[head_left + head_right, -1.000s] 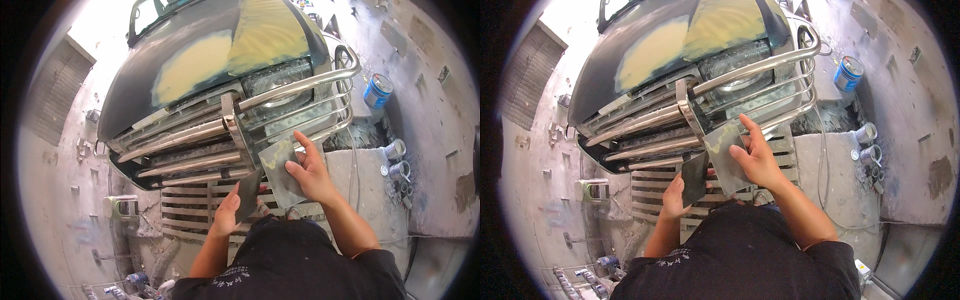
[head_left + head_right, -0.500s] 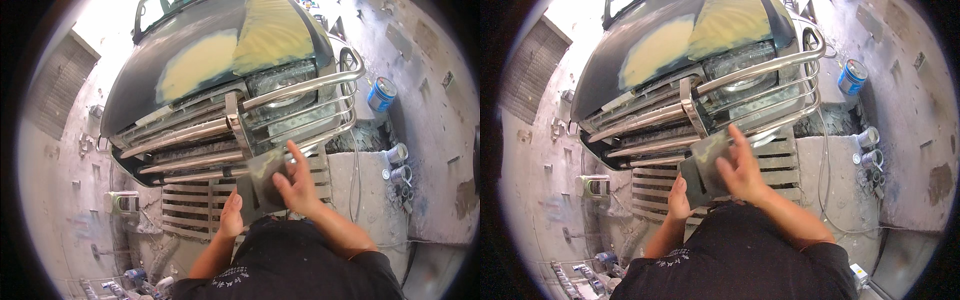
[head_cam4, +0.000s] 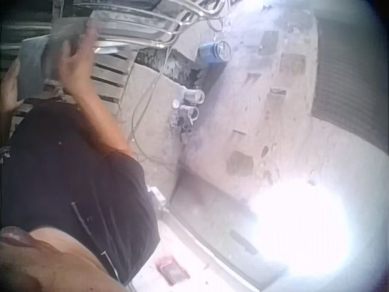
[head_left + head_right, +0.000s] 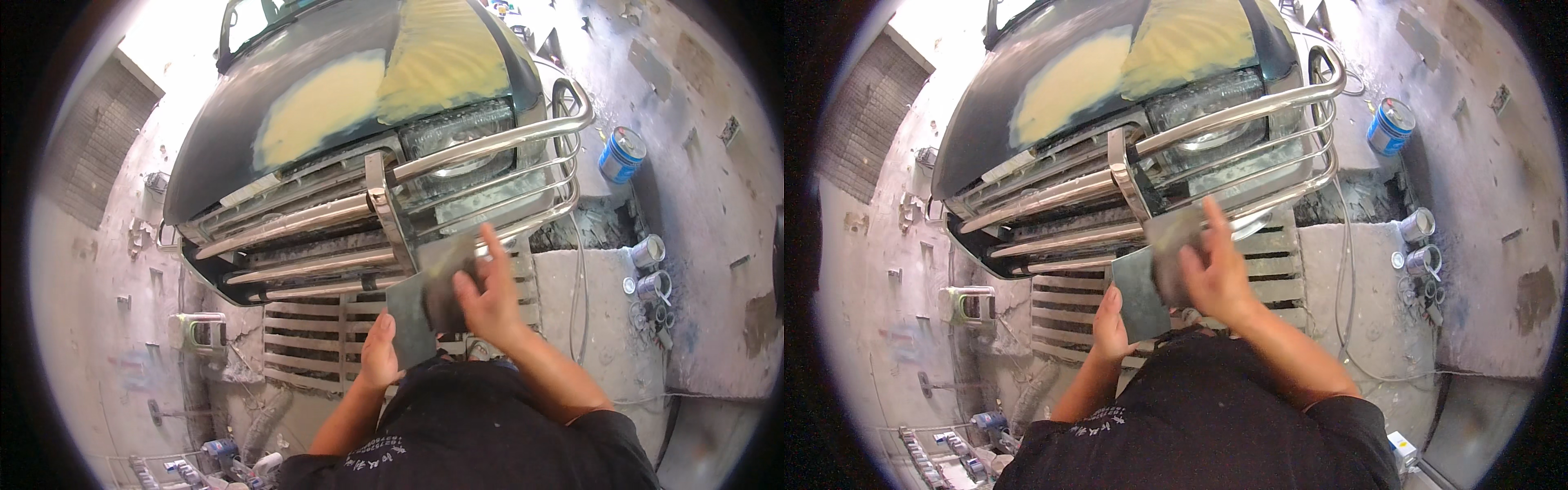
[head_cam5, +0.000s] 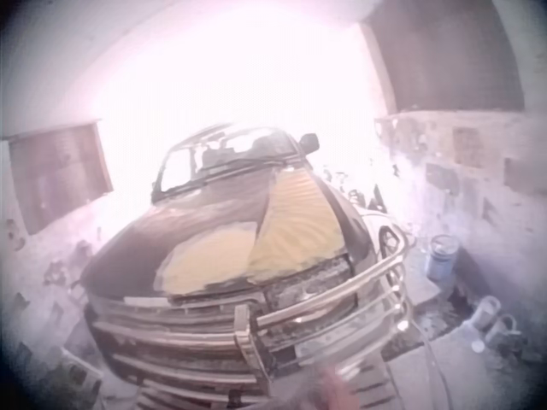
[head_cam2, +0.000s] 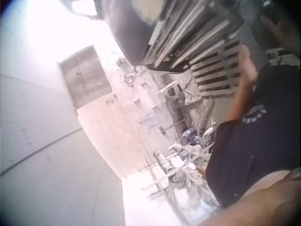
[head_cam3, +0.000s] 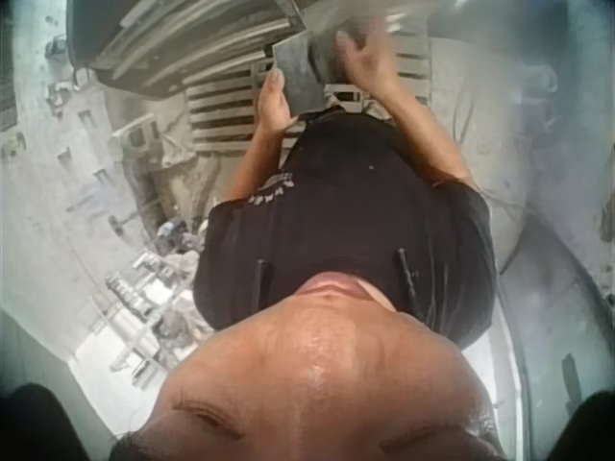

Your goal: The person sands a yellow filler patch on the hood of a dark-colored car using a sanding block. They repeatedly rub the block over the filler area, pause to feel the surface with their hand, and continue sanding. The person walks around the front of the car and briefly handles a small container near the end.

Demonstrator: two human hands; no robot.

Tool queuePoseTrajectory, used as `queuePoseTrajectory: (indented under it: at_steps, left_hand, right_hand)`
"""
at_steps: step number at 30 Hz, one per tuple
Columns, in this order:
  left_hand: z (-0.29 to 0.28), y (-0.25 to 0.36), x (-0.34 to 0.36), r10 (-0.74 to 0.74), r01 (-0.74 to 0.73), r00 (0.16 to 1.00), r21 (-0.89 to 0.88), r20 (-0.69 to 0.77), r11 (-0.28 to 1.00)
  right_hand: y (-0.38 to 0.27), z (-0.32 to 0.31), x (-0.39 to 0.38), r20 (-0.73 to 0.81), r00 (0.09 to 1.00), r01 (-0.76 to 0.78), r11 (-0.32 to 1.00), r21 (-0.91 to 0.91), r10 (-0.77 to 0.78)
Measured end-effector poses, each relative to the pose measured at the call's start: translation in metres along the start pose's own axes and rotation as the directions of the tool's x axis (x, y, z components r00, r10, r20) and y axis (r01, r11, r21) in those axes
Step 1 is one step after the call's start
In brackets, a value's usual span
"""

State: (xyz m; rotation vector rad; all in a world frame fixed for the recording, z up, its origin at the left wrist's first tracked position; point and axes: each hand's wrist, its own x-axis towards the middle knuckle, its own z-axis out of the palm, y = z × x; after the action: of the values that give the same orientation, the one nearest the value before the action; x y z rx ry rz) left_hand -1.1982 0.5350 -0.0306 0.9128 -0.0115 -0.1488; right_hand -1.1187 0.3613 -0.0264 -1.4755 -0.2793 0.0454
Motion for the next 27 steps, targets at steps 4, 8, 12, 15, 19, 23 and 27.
queuePoseTrajectory:
  at_steps: [4, 8, 12, 15, 19, 23, 27]
  left_hand:
    - [0.006, 0.000, 0.005, 0.014, -0.013, 1.000, 0.051, -0.022, 0.999]
    - [0.005, 0.016, 0.001, -0.046, 0.047, 0.999, 0.087, -0.007, 0.995]
    - [-0.002, 0.024, 0.001, 0.078, -0.030, 0.983, 0.271, -0.167, 0.962]
    - [-0.025, 0.016, 0.005, 0.185, -0.082, 0.963, 0.444, -0.194, 0.892]
    - [-0.035, 0.022, 0.007, 0.053, -0.048, 0.999, 0.259, -0.011, 0.965]
    - [-0.017, 0.016, 0.021, 0.013, 0.090, 0.976, 0.456, -0.216, 0.886]
    - [-0.009, 0.032, 0.031, 0.114, 0.031, 0.972, 0.591, -0.206, 0.806]
  right_hand:
    - [-0.008, 0.018, -0.005, -0.015, 0.960, 0.265, 0.926, -0.270, -0.280]
    - [0.006, -0.037, 0.027, -0.134, 0.990, -0.059, 0.991, -0.119, 0.043]
    - [-0.001, -0.045, 0.023, -0.006, 1.000, -0.008, 0.982, 0.187, 0.009]
    - [0.004, -0.048, 0.018, 0.077, 0.997, -0.035, 0.990, 0.138, 0.025]
    - [0.010, -0.043, 0.014, 0.126, 0.992, -0.031, 0.999, 0.025, 0.027]
    - [0.011, -0.038, 0.006, 0.193, 0.981, -0.031, 0.999, -0.029, 0.036]
    - [-0.008, -0.036, 0.006, 0.392, 0.913, -0.027, 0.977, -0.213, 0.110]
